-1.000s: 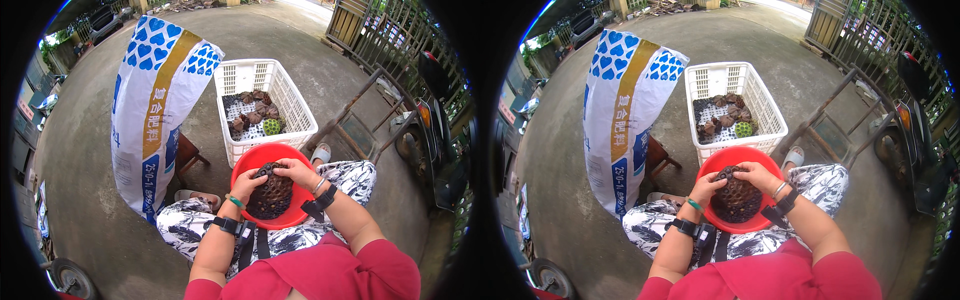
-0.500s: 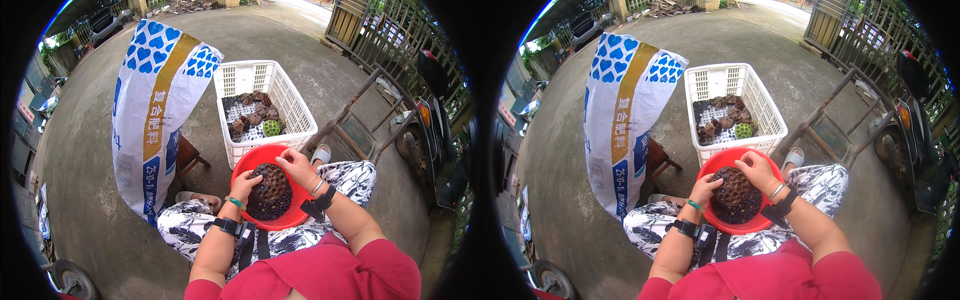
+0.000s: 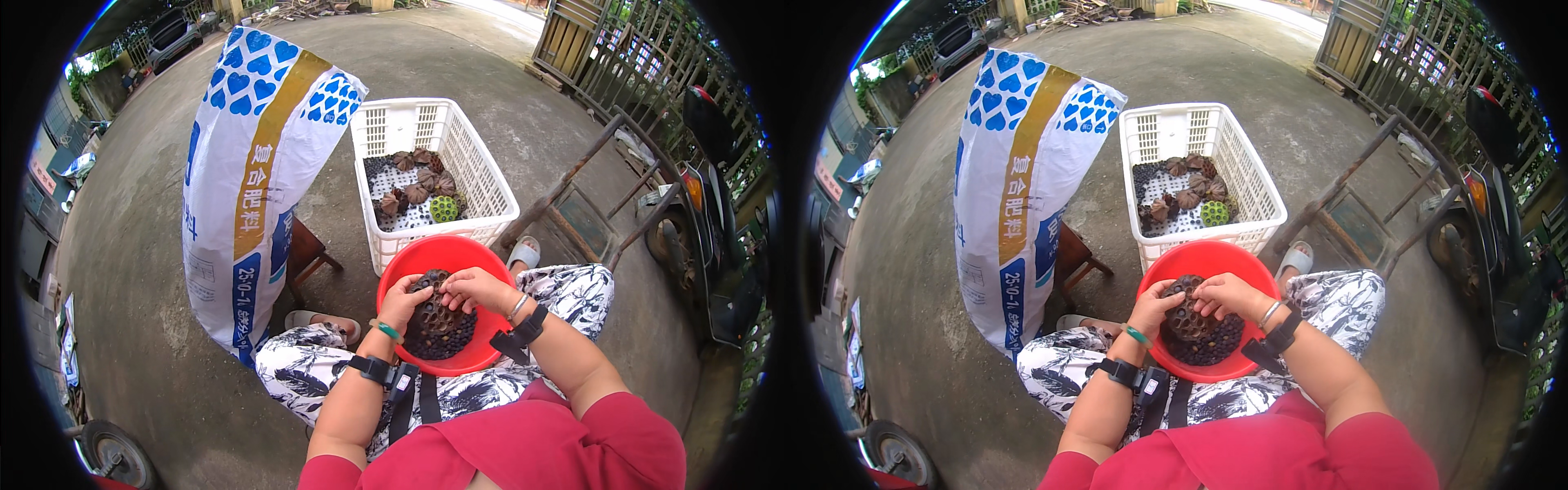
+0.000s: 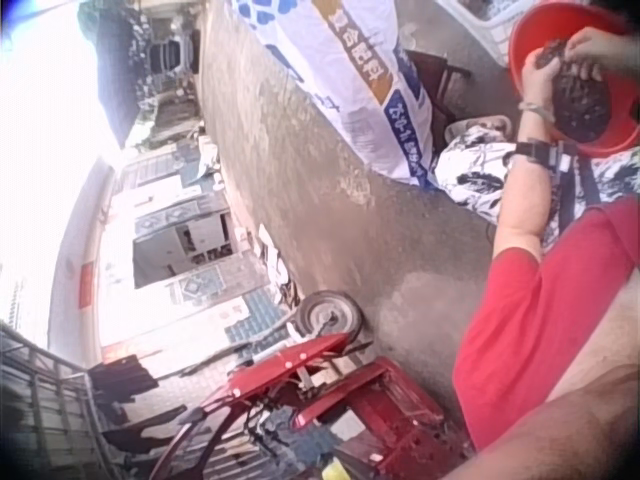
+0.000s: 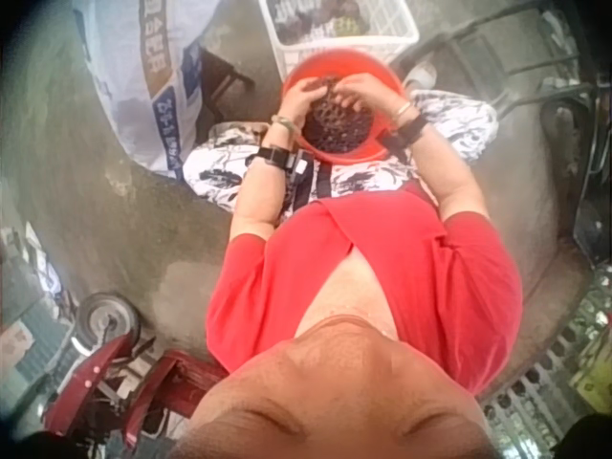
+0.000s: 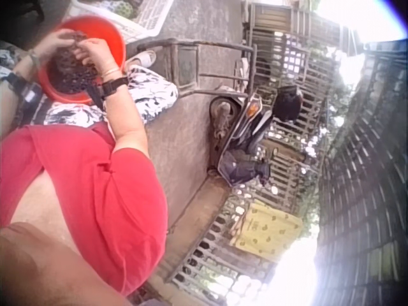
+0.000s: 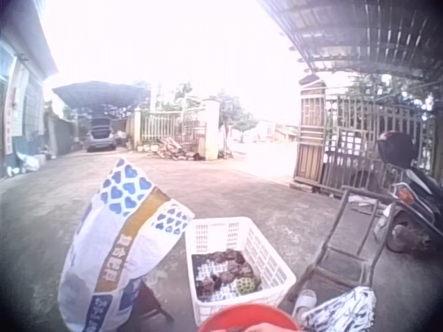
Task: The person picks up lotus pods, removes the seeds from them by hand, and drops the seeds into a red bucket.
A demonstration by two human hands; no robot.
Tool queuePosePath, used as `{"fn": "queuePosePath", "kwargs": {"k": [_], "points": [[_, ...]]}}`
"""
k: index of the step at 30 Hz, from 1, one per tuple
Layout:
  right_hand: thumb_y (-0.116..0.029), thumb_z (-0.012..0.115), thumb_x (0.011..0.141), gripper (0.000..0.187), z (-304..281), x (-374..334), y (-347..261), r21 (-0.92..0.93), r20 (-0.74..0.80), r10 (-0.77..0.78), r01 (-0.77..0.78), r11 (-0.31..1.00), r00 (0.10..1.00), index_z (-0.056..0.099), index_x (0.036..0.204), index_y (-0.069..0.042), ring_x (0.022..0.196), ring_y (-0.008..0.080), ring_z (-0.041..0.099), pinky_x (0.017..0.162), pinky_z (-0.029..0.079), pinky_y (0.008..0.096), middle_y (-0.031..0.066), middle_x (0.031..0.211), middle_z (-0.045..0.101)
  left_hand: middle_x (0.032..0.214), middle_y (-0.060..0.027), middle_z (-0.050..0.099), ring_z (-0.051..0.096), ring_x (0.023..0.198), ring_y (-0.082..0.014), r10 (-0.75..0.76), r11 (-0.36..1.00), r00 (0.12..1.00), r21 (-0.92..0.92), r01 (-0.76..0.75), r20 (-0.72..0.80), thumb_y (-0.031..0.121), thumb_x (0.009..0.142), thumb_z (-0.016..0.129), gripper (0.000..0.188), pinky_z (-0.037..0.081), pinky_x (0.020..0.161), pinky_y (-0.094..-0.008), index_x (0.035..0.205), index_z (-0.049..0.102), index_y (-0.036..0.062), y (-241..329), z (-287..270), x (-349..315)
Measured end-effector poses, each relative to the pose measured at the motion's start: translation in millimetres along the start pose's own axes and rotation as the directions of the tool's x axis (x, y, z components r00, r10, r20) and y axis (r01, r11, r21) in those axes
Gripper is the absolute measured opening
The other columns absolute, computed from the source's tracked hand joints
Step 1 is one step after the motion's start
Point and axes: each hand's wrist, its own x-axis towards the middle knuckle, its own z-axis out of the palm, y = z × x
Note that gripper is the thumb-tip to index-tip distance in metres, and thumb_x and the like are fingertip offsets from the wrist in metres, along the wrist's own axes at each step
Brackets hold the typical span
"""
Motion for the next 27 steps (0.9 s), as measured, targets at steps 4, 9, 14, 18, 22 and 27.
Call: {"fn": "queuePosePath", "kwargs": {"k": [4, 9, 14, 18, 22, 27], "points": [[-0.04, 0.056, 0.082, 0.041, 3.2, -1.6, -8.6, 0.055, -0.035, 0.174, -0.172, 0.984, 0.984, 0.06, 0.087, 0.0, 0.059, 0.0087, 0.058, 0.048, 0.044, 0.0179, 0.0047, 0.072, 0.061, 0.098, -0.0031, 0.058, 0.054, 0.089, -0.0112, 0.027, 0.997, 0.994, 0.066, -0.034, 0.107, 0.007, 0.077, 0.063, 0.03, 0.041, 0.081, -0.0233, 0.106, 0.056, 0.0021, 2.1, 1.3, -3.3], [-0.037, 0.055, 0.084, 0.036, -2.8, 6.4, 7.2, 0.03, -0.062, 0.052, -0.05, 0.998, 0.997, 0.06, 0.079, -0.002, 0.057, 0.006, 0.055, 0.048, 0.043, 0.0157, 0.0025, 0.068, 0.059, 0.099, -0.0026, 0.059, 0.054, 0.089, -0.0102, -0.01, 0.998, 0.99, 0.07, 0.0, 0.143, 0.006, 0.077, 0.063, 0.033, 0.041, 0.081, -0.022, 0.108, 0.055, 0.0025, 4.4, 2.1, -1.0], [-0.03, 0.054, 0.084, 0.029, -5.9, 2.3, 5.3, 0.185, 0.016, -0.051, 0.047, 0.982, 0.999, 0.06, 0.082, -0.001, 0.061, 0.007, 0.056, 0.052, 0.045, 0.0176, 0.0036, 0.073, 0.06, 0.094, -0.0052, 0.059, 0.056, 0.084, -0.011, 0.02, 1.0, 0.995, 0.006, -0.021, 0.097, 0.007, 0.075, 0.065, 0.034, 0.043, 0.076, -0.0217, 0.107, 0.053, 0.0003, 2.1, 1.8, 1.1], [-0.029, 0.054, 0.084, 0.029, -2.2, -3.6, -0.9, 0.283, 0.07, 0.03, -0.049, 0.958, 0.997, 0.059, 0.083, -0.001, 0.063, 0.0085, 0.057, 0.054, 0.047, 0.0191, 0.0047, 0.075, 0.06, 0.091, -0.0055, 0.059, 0.055, 0.08, -0.0101, 0.046, 0.99, 0.998, 0.132, -0.04, -0.044, 0.011, 0.069, 0.072, 0.037, 0.044, 0.071, -0.0218, 0.1, 0.054, 0.0008, -5.7, -3.3, 7.3], [-0.037, 0.059, 0.081, 0.039, 6.5, 1.2, -1.3, 0.043, -0.061, 0.089, -0.086, 0.995, 0.994, 0.059, 0.08, 0.002, 0.061, 0.0091, 0.057, 0.051, 0.048, 0.0195, 0.0043, 0.072, 0.059, 0.087, -0.003, 0.06, 0.055, 0.078, -0.0094, 0.007, 0.952, 1.0, 0.305, -0.001, -0.019, 0.01, 0.067, 0.074, 0.029, 0.043, 0.072, -0.0211, 0.09, 0.058, 0.0028, 0.8, 1.9, 1.5], [-0.038, 0.063, 0.078, 0.042, 8.3, 6.1, 1.8, -0.132, -0.075, 0.074, -0.083, 0.988, 0.994, 0.06, 0.078, 0.004, 0.059, 0.0093, 0.057, 0.05, 0.049, 0.0202, 0.0046, 0.069, 0.058, 0.085, -0.0018, 0.061, 0.056, 0.077, -0.0094, -0.036, 0.959, 0.994, 0.284, 0.005, 0.106, 0.006, 0.067, 0.073, 0.025, 0.043, 0.072, -0.0217, 0.088, 0.06, 0.0033, 6.1, -3.1, 1.4]]}}
